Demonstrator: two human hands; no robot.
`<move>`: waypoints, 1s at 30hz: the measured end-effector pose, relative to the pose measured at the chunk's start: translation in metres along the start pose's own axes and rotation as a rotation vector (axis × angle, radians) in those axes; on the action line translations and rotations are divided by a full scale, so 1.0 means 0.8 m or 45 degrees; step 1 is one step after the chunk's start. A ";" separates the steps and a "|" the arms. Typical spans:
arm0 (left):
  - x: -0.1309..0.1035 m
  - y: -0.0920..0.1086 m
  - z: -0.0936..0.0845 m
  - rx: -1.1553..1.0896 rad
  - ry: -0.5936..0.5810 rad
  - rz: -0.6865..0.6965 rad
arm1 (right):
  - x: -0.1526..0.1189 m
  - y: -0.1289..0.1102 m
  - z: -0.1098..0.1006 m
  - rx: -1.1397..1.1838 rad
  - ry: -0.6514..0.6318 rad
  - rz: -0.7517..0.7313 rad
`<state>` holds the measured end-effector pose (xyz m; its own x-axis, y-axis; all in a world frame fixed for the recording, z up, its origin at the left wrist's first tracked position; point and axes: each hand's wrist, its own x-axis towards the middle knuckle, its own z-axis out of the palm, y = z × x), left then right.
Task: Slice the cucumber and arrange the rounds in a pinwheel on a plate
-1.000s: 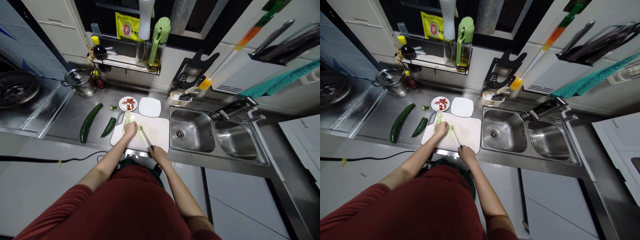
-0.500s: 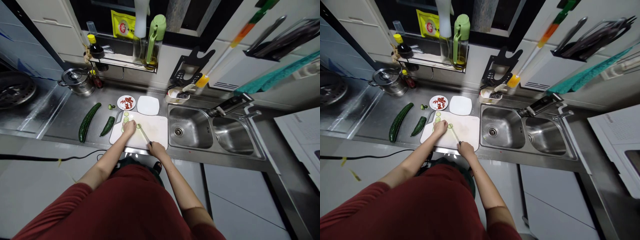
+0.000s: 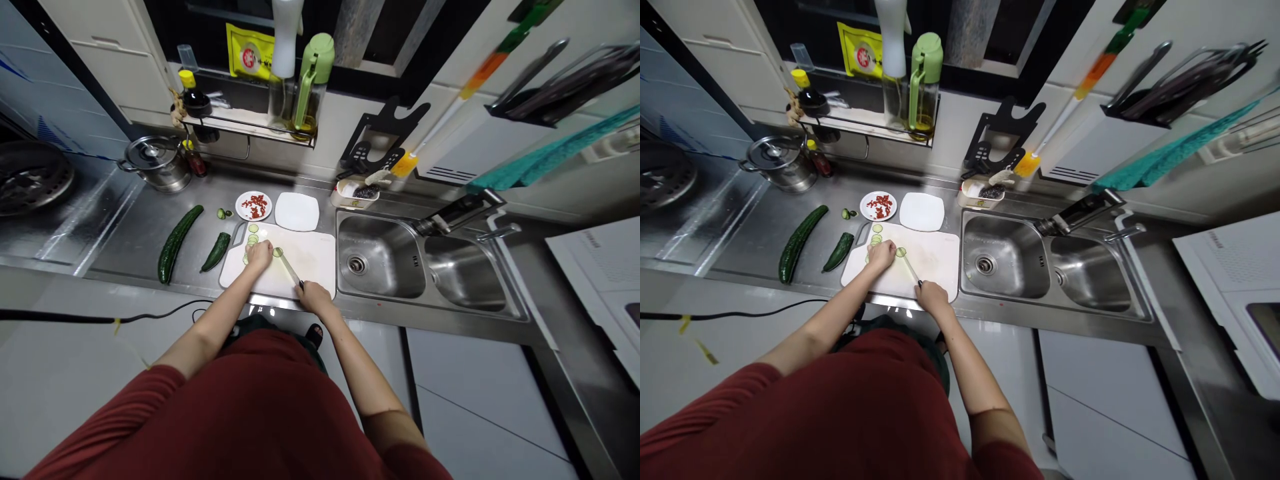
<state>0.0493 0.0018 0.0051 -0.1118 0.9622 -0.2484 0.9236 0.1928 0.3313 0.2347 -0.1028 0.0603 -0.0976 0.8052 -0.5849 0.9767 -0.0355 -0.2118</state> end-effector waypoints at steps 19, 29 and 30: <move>0.000 0.001 -0.001 0.007 -0.011 -0.007 | 0.001 -0.002 -0.012 -0.012 -0.031 -0.007; 0.000 0.000 -0.002 -0.006 -0.023 -0.005 | -0.008 0.004 -0.013 -0.017 -0.034 -0.010; 0.000 0.000 -0.003 -0.009 -0.024 -0.007 | -0.011 0.006 -0.011 -0.019 -0.034 -0.010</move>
<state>0.0485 0.0022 0.0072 -0.1098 0.9574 -0.2671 0.9206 0.1993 0.3360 0.2422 -0.1049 0.0717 -0.1104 0.7895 -0.6038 0.9785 -0.0200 -0.2050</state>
